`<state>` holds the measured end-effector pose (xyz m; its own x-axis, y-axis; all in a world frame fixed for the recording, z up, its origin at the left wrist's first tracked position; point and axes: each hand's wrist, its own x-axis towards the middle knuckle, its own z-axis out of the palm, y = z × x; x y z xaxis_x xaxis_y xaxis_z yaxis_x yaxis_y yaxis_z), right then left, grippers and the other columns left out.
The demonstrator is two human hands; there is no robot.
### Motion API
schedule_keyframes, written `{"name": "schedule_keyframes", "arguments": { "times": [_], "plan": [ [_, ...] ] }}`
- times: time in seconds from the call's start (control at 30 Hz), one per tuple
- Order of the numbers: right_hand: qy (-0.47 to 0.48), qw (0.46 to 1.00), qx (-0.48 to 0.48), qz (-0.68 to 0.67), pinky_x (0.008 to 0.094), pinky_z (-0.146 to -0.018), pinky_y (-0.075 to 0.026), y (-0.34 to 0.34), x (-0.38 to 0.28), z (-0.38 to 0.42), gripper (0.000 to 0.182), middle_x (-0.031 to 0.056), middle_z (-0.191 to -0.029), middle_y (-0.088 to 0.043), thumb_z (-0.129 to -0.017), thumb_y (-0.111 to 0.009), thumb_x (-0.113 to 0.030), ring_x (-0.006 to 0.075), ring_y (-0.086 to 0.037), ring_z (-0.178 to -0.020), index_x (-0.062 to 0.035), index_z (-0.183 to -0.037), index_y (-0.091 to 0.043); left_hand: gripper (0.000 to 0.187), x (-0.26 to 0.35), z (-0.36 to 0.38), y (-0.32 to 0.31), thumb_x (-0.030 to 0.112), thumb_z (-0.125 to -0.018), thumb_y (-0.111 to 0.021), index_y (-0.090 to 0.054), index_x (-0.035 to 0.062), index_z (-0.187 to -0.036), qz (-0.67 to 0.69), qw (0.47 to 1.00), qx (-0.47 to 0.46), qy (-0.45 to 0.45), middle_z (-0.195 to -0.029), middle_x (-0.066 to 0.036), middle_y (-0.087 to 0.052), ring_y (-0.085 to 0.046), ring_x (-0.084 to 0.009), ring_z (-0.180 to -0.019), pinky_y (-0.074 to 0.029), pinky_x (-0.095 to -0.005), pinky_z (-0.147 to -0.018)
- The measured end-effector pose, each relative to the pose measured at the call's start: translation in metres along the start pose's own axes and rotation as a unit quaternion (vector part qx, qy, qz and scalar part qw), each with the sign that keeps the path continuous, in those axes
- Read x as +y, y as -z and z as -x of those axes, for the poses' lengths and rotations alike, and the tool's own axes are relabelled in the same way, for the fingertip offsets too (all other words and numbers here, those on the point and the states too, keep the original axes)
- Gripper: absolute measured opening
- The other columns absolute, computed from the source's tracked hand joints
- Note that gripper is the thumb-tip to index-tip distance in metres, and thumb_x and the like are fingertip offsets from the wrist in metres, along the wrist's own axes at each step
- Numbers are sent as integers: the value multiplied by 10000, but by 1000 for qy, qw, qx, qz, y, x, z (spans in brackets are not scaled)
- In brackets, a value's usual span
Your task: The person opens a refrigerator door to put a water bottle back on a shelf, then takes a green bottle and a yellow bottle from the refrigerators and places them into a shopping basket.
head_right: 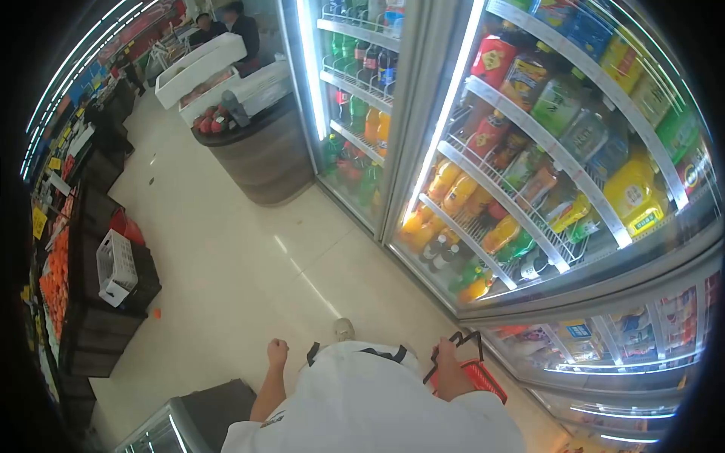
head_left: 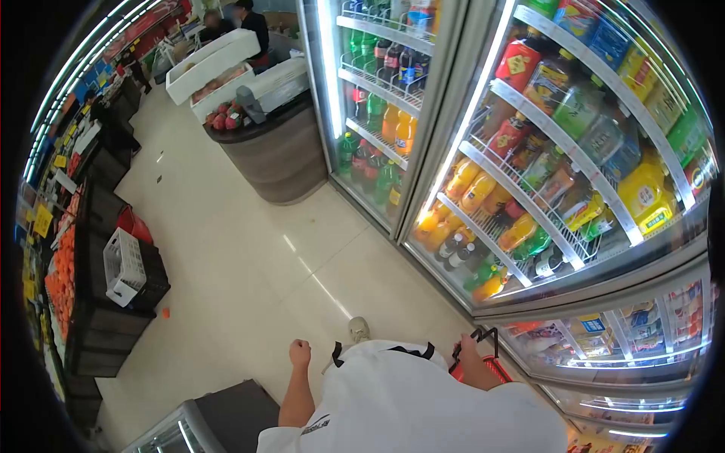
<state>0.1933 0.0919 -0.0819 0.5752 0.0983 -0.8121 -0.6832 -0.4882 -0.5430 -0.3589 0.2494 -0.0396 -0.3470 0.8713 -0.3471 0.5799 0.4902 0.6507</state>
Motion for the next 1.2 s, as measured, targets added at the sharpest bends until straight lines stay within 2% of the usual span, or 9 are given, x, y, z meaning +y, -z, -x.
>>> {"name": "schedule_keyframes", "arguments": {
  "times": [0.27, 0.33, 0.47, 0.57, 0.87, 0.93, 1.0, 1.07, 1.2],
  "plan": [
    [15, 1000, 24, 9, 384, -468, -471, -119, -29, 47, 275, 101, -699, -539, -871, -626, -261, 252, -577, -558, -5, -914, -536, 311, -113, -2, 31, 245, -804, -600, -662, -60, -781, -125, 983, -71, 110, -746, -241, -668, -657, -396, -728, -515, -468, -706],
    [-5, 1000, -19, -6, 400, -479, -477, -135, -27, 34, 301, 115, -743, -553, -872, -623, -256, 263, -597, -590, 6, -981, -522, 368, -102, 13, 44, 259, -818, -585, -646, -103, -802, -132, 975, -96, 148, -761, -279, -659, -648, -430, -745, -507, -484, -720],
    [-6, 1000, -26, -8, 394, -470, -459, -182, -33, 48, 203, 105, -725, -557, -897, -594, -225, 258, -614, -609, -32, -907, -530, 320, -116, 7, 43, 201, -774, -584, -621, -115, -741, -133, 975, -85, 154, -725, -302, -631, -647, -425, -713, -494, -502, -694],
    [39, 986, -61, 153, 365, -436, -413, -210, -48, 58, 202, 79, -701, -601, -900, -593, -265, 215, -614, -591, -65, -889, -570, 296, -90, -10, 47, 176, -755, -577, -592, -108, -673, -148, 973, -111, 138, -663, -284, -612, -629, -411, -636, -484, -504, -644],
    [57, 979, 19, 196, 425, -529, -447, -346, -50, 13, 261, 103, -706, -562, -848, -631, -234, 240, -592, -601, 0, -930, -550, 208, -15, -158, 81, 149, -786, -595, -595, -54, -741, -38, 991, -36, 120, -621, -170, -628, -622, -288, -594, -501, -427, -603],
    [75, 973, 3, 219, 436, -510, -446, -374, -50, 3, 277, 112, -699, -544, -839, -642, -239, 245, -564, -563, 11, -920, -552, 184, -17, -200, 94, 141, -765, -622, -607, -38, -725, 6, 997, -49, 62, -635, -151, -644, -635, -260, -603, -508, -398, -600],
    [31, 983, 22, 180, 405, -490, -446, -411, -60, 13, 248, 127, -694, -532, -844, -639, -210, 243, -551, -555, 14, -906, -552, 169, -19, -246, 115, 137, -749, -639, -608, -24, -708, -57, 995, -62, 55, -637, -139, -646, -630, -253, -598, -508, -391, -603],
    [12, 995, 19, 94, 363, -470, -446, -445, -68, 21, 189, 119, -673, -521, -850, -629, -171, 230, -531, -525, -2, -866, -544, 167, -17, -282, 130, 140, -738, -650, -610, -16, -698, 0, 998, 15, 54, -641, -133, -649, -628, -249, -596, -510, -393, -607],
    [113, 988, -41, 93, 339, -444, -436, -512, -73, 14, 169, 88, -639, -506, -856, -624, -139, 208, -483, -466, -25, -804, -510, 166, 6, -335, 157, 136, -727, -658, -593, -12, -689, -13, 997, 47, 55, -627, -122, -637, -605, -240, -575, -505, -387, -601]
  ]
}}
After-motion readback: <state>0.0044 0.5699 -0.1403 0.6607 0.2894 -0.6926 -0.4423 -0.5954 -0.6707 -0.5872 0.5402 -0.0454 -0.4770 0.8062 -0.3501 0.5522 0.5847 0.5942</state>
